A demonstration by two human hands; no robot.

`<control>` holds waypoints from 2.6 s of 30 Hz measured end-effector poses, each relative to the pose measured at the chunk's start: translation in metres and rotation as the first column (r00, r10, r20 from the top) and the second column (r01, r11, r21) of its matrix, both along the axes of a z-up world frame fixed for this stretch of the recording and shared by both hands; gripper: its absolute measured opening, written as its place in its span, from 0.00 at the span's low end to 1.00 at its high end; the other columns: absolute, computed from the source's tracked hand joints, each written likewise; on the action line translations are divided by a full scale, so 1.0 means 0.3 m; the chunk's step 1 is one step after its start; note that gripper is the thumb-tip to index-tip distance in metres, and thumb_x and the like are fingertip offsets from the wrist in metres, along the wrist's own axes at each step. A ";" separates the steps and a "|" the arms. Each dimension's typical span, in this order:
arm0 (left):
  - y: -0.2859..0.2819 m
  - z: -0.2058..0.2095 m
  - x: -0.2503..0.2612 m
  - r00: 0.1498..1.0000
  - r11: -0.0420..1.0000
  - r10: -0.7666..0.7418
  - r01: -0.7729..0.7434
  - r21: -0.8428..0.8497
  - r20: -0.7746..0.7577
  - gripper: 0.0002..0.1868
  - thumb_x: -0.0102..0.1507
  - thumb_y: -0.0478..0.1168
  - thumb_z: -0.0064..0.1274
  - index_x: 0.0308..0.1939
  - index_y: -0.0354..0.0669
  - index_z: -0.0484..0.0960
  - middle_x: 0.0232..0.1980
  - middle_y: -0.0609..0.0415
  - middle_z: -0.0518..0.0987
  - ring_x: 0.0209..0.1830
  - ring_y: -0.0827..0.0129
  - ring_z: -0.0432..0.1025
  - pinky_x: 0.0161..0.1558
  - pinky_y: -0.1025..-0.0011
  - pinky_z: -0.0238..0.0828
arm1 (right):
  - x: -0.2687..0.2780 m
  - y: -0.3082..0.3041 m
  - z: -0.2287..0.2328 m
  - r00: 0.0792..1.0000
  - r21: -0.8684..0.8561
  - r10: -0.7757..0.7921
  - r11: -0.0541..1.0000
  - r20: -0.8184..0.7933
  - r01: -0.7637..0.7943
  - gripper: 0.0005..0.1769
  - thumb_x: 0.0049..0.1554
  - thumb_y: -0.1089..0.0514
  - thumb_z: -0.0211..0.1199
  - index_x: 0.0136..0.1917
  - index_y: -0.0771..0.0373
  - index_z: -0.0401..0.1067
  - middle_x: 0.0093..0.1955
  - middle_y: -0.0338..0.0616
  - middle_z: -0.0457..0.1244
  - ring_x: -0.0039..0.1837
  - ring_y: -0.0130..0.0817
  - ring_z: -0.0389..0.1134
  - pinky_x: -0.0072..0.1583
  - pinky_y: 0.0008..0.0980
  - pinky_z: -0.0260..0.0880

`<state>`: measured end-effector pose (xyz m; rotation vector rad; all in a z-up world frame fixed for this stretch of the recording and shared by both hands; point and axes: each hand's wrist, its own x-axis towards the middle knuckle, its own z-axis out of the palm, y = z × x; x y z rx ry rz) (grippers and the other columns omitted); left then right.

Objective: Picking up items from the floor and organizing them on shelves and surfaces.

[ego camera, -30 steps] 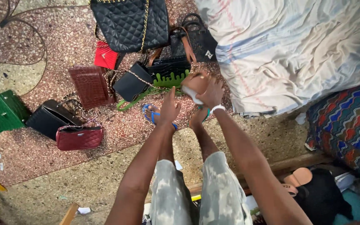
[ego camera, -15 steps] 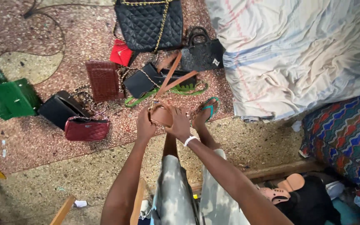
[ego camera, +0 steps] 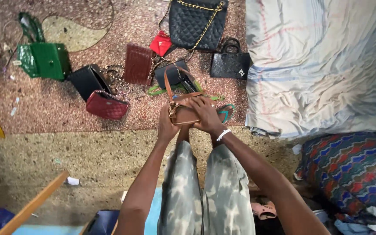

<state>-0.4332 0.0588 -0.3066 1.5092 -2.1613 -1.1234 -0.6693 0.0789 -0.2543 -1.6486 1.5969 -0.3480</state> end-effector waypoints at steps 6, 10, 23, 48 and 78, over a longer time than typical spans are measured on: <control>-0.129 0.390 -0.005 0.960 0.955 0.271 -0.260 0.146 -0.065 0.55 0.45 0.57 0.75 0.69 0.39 0.64 0.63 0.42 0.70 0.63 0.48 0.70 0.60 0.52 0.73 | 0.001 -0.112 0.050 0.965 -0.205 -0.061 0.972 0.255 0.115 0.55 0.44 0.59 0.70 0.82 0.66 0.52 0.82 0.58 0.51 0.85 0.57 0.48 0.84 0.56 0.48; -0.196 0.494 0.153 0.920 0.923 0.382 -0.376 0.083 -0.091 0.55 0.47 0.58 0.75 0.69 0.38 0.64 0.62 0.44 0.70 0.64 0.50 0.69 0.61 0.52 0.72 | 0.034 -0.190 0.063 0.964 -0.251 -0.161 0.944 0.211 0.213 0.53 0.50 0.56 0.73 0.82 0.64 0.51 0.83 0.58 0.49 0.85 0.56 0.47 0.82 0.54 0.49; -0.299 0.578 0.285 0.633 0.611 0.759 -0.607 0.508 -0.155 0.46 0.67 0.70 0.42 0.73 0.34 0.65 0.68 0.38 0.71 0.69 0.50 0.65 0.70 0.49 0.61 | 0.147 -0.387 0.360 0.354 0.438 -0.463 0.886 0.813 0.153 0.60 0.54 0.35 0.71 0.85 0.62 0.42 0.84 0.54 0.47 0.82 0.47 0.52 0.77 0.47 0.57; 0.269 0.481 0.167 0.514 0.556 0.815 -0.564 0.611 -0.267 0.57 0.58 0.65 0.58 0.80 0.39 0.52 0.83 0.42 0.53 0.83 0.51 0.48 0.76 0.53 0.49 | 0.008 0.062 0.292 0.809 0.402 -0.196 0.914 0.554 -0.055 0.46 0.52 0.71 0.67 0.79 0.63 0.52 0.72 0.45 0.61 0.63 0.38 0.69 0.59 0.35 0.74; 0.411 -0.742 0.707 0.451 0.404 0.891 -0.838 0.367 0.050 0.50 0.58 0.49 0.65 0.79 0.45 0.54 0.81 0.38 0.54 0.81 0.45 0.52 0.77 0.49 0.55 | 0.928 0.281 -0.784 0.896 0.454 -0.326 0.876 0.301 0.166 0.19 0.62 0.47 0.65 0.53 0.60 0.61 0.40 0.42 0.63 0.38 0.26 0.65 0.38 0.30 0.69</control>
